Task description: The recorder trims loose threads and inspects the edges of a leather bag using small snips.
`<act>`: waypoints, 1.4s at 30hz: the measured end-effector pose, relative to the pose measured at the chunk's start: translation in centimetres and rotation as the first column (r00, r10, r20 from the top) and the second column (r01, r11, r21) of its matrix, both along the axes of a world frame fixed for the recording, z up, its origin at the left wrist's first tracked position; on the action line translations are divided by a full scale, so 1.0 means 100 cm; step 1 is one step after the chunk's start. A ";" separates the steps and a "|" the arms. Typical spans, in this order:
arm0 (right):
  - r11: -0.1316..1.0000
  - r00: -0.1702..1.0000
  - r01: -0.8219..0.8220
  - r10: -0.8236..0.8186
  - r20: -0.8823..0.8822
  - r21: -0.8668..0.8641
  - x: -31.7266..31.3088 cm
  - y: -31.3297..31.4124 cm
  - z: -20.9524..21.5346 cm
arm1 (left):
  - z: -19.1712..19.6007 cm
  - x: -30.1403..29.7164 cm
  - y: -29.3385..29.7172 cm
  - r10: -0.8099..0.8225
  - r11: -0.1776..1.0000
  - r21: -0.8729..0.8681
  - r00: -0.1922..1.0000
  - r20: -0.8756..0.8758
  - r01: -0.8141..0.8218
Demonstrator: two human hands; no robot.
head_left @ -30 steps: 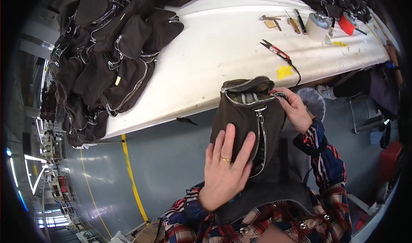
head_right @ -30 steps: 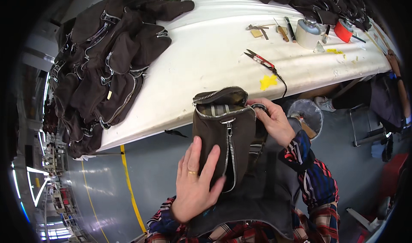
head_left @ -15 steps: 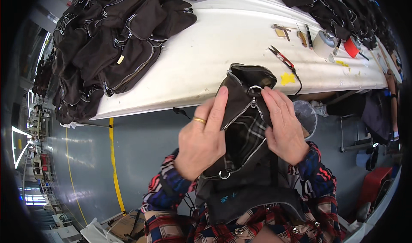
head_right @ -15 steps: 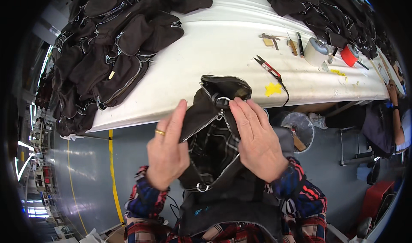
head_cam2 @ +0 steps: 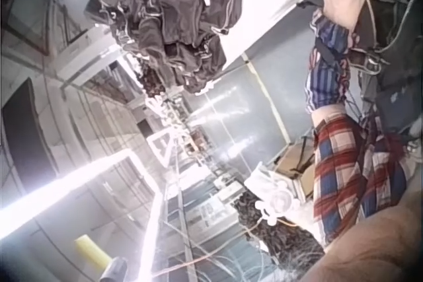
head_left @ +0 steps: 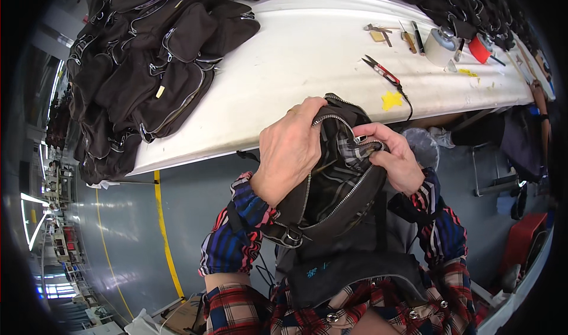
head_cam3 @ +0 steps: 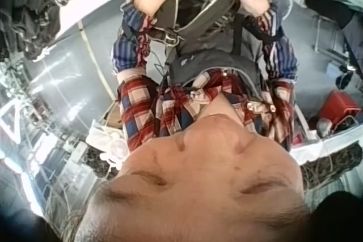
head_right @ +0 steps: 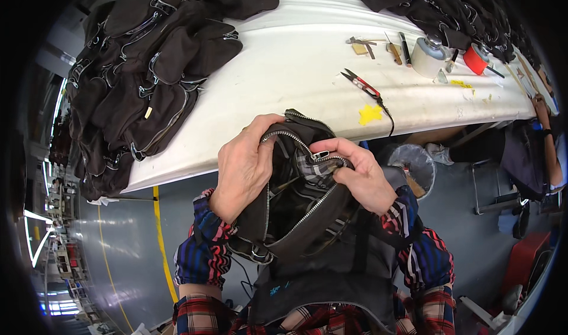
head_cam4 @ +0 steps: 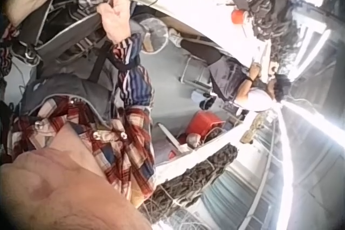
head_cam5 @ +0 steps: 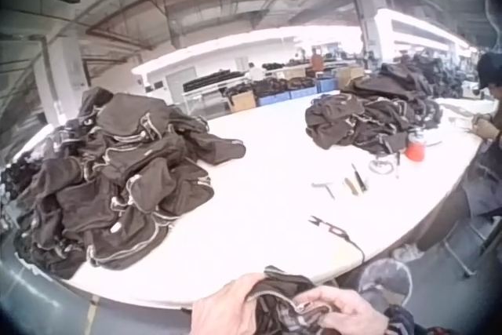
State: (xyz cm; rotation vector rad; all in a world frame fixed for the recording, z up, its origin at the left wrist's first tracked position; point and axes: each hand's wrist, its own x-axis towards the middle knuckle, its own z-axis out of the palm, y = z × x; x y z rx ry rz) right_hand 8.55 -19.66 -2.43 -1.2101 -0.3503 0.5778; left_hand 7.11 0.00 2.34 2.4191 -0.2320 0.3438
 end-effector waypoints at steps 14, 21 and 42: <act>0.866 0.939 0.301 -0.198 0.280 -0.399 0.022 -0.016 -0.014 | -0.014 -0.039 0.019 -0.017 0.999 -0.048 0.980 0.199 0.027; 0.979 0.964 0.202 -0.200 -0.174 -0.005 0.023 -0.030 -0.017 | -0.022 -0.046 0.032 0.042 0.999 -0.024 0.976 0.216 -0.038; 0.635 0.893 0.391 -0.087 0.441 -0.666 -0.079 -0.107 -0.046 | -0.118 -0.097 0.063 0.079 0.989 -0.112 0.985 -0.151 -0.097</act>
